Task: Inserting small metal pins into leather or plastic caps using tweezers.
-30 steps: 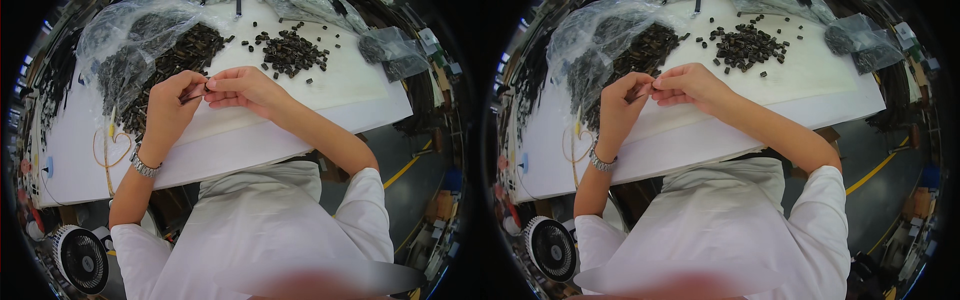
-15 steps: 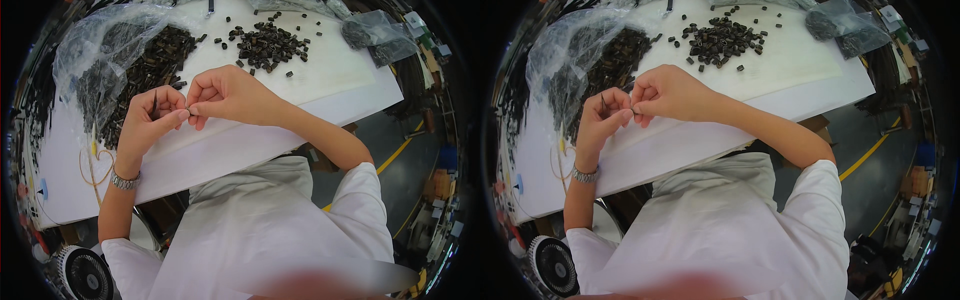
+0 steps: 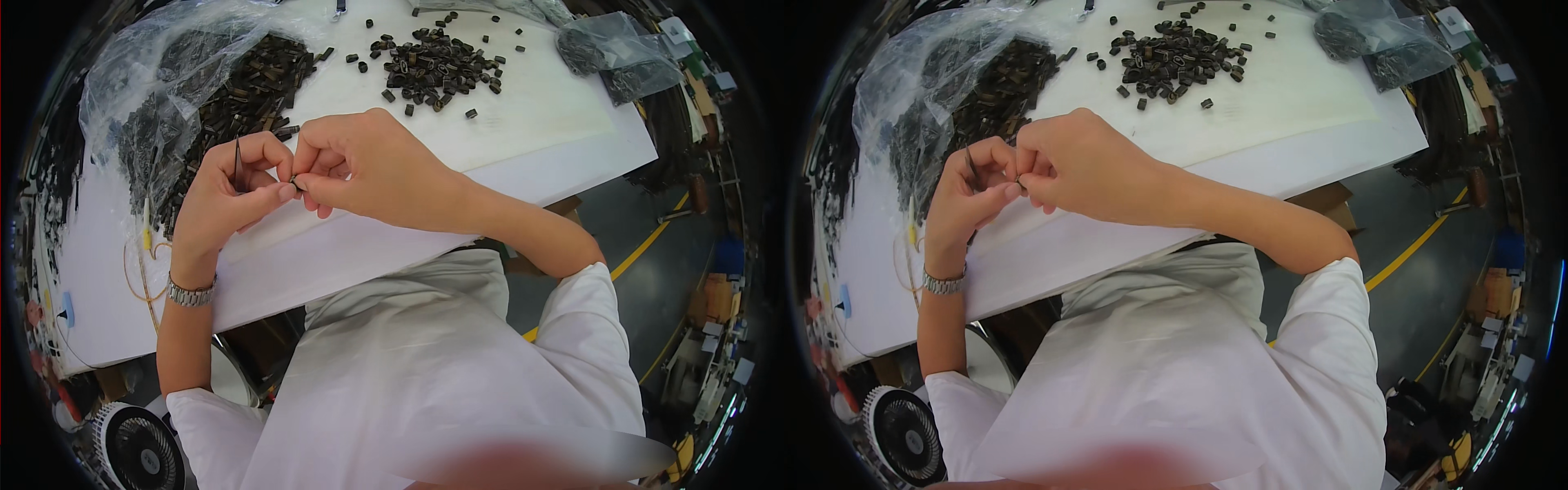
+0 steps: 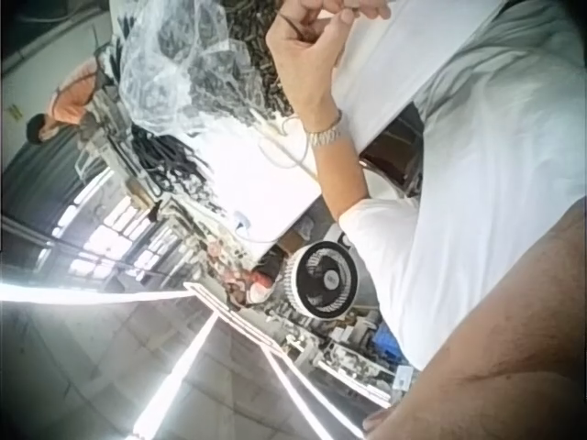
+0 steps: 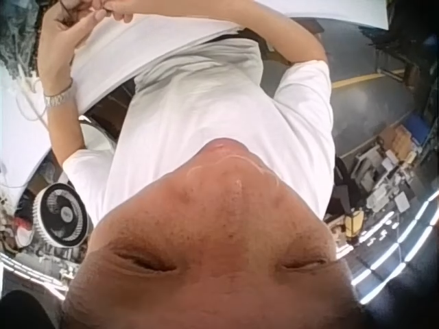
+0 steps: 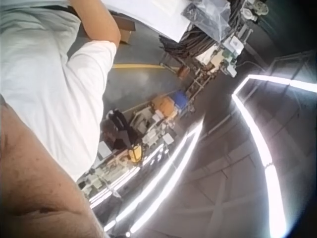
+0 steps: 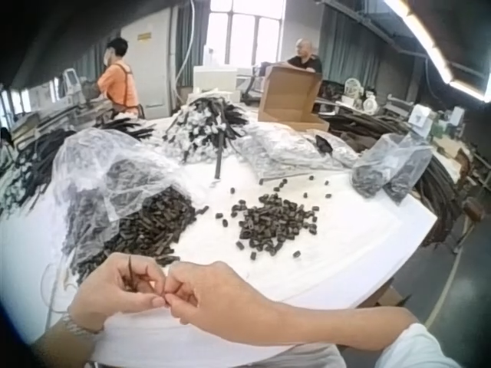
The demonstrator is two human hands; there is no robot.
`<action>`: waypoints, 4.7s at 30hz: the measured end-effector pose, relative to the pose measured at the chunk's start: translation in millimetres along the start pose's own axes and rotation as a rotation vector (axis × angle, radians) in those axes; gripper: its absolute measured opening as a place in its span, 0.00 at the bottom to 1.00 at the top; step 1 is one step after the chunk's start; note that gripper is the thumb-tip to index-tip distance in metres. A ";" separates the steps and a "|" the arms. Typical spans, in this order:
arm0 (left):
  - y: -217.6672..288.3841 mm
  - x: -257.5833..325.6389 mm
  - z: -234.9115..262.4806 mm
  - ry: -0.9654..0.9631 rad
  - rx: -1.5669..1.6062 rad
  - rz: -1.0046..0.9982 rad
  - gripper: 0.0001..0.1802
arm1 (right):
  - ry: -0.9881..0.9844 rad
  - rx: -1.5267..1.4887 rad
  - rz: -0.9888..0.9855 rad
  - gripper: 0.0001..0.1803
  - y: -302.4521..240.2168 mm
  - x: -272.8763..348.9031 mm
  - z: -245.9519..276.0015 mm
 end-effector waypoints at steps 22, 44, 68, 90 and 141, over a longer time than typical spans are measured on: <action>-13.0 -12.2 6.9 0.236 0.341 -0.105 0.08 | 0.383 0.250 0.397 0.04 36.3 -44.9 -15.6; 22.6 12.7 5.4 0.304 -0.214 -0.234 0.08 | -0.064 -0.486 -0.172 0.12 27.8 -27.3 -1.6; 12.9 3.0 9.7 -0.085 0.071 -0.004 0.10 | -0.122 -0.464 -0.248 0.11 24.9 -7.3 -3.2; 13.8 21.2 -23.7 0.341 -0.538 -0.566 0.10 | 0.282 -0.532 -0.176 0.09 34.4 13.3 9.6; 23.3 34.1 -39.6 0.279 -1.054 -0.672 0.09 | 0.491 0.647 0.559 0.16 14.8 30.6 -26.3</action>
Point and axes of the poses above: each hand's wrist, its own x-axis away from the middle knuckle, its own z-axis out of the back of the hand, y = z × x, the point moved 2 cm from there along -x, towards the middle knuckle, and after that the axes turned 7 degrees about y, right-handed, at the moved point
